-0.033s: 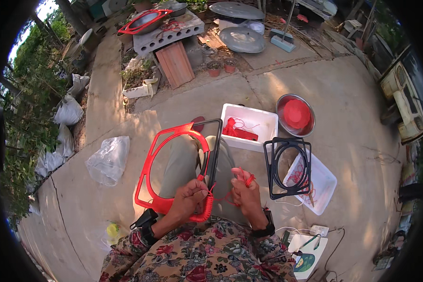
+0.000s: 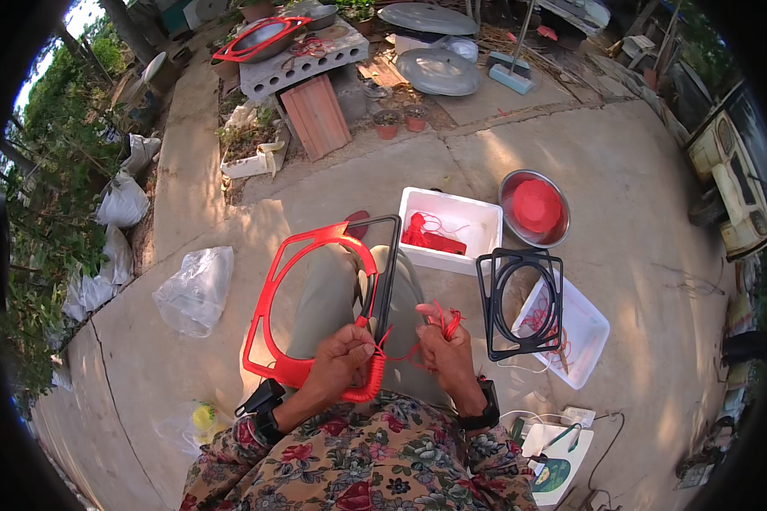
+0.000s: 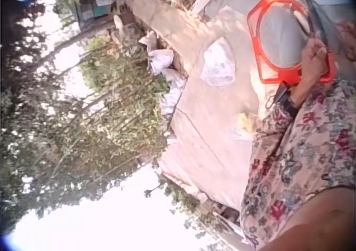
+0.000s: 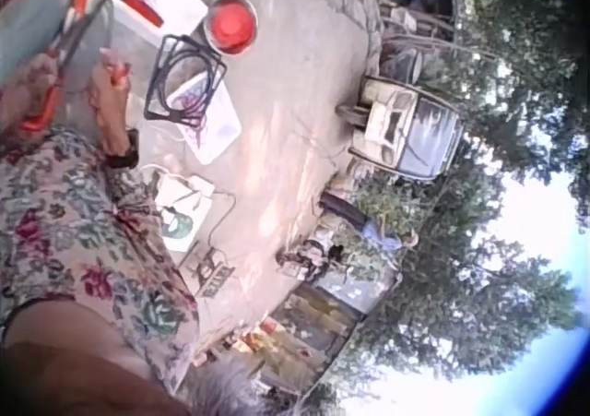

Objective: Weaving red string onto a red plastic frame.

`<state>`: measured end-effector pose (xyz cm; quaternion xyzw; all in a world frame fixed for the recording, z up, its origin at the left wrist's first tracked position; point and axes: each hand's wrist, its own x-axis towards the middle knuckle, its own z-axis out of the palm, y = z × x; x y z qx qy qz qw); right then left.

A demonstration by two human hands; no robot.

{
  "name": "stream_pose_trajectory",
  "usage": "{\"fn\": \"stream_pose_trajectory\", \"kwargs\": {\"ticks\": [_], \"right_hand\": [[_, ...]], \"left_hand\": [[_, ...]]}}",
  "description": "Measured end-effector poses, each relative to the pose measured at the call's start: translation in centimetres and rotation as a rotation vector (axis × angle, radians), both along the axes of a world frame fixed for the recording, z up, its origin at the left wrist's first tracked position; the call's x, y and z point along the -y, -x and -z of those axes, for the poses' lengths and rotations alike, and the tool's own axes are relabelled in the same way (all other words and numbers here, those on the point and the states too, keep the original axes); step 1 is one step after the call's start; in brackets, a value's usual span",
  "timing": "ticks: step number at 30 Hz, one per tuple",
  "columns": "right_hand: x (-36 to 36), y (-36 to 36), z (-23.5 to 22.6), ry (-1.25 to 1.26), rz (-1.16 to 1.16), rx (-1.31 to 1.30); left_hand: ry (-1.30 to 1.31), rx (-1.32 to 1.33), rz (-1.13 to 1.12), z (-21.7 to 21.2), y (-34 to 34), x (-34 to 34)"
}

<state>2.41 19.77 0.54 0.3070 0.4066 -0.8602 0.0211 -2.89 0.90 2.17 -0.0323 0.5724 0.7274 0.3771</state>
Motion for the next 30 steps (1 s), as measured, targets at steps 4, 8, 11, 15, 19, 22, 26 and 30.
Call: {"fn": "stream_pose_trajectory", "kwargs": {"ticks": [4, 8, 11, 15, 19, 22, 26, 30], "right_hand": [[1.0, -0.1, -1.1, -0.663, -0.362, -0.294], [1.0, -0.1, -1.4, -0.768, -0.466, -0.364], [1.2, -0.2, 0.0, -0.650, -0.341, -0.335], [-0.6, -0.2, 1.9, -0.463, -0.103, -0.094], [1.0, -0.2, 0.2, -0.665, -0.348, -0.199], [1.6, 0.0, 0.8, -0.714, -0.349, -0.330], [1.5, 0.4, 0.8, -0.828, -0.294, -0.351], [-0.8, 0.6, 1.8, -0.004, -0.016, -0.205]], "left_hand": [[0.003, -0.055, 0.018, 0.5, -0.1, 0.5], [0.029, -0.067, 0.043, 0.6, 0.2, 0.1], [-0.011, -0.071, 0.029, 0.8, 0.4, -0.7], [0.034, -0.098, 0.028, 1.2, 0.4, -0.7], [0.053, -0.159, 0.060, 1.0, 0.7, -0.3], [0.069, -0.166, 0.085, 1.1, 1.1, -0.6], [0.049, -0.135, 0.111, 1.2, 1.2, -0.9], [0.113, -0.519, 0.021, 2.2, 0.7, -0.8]]}}
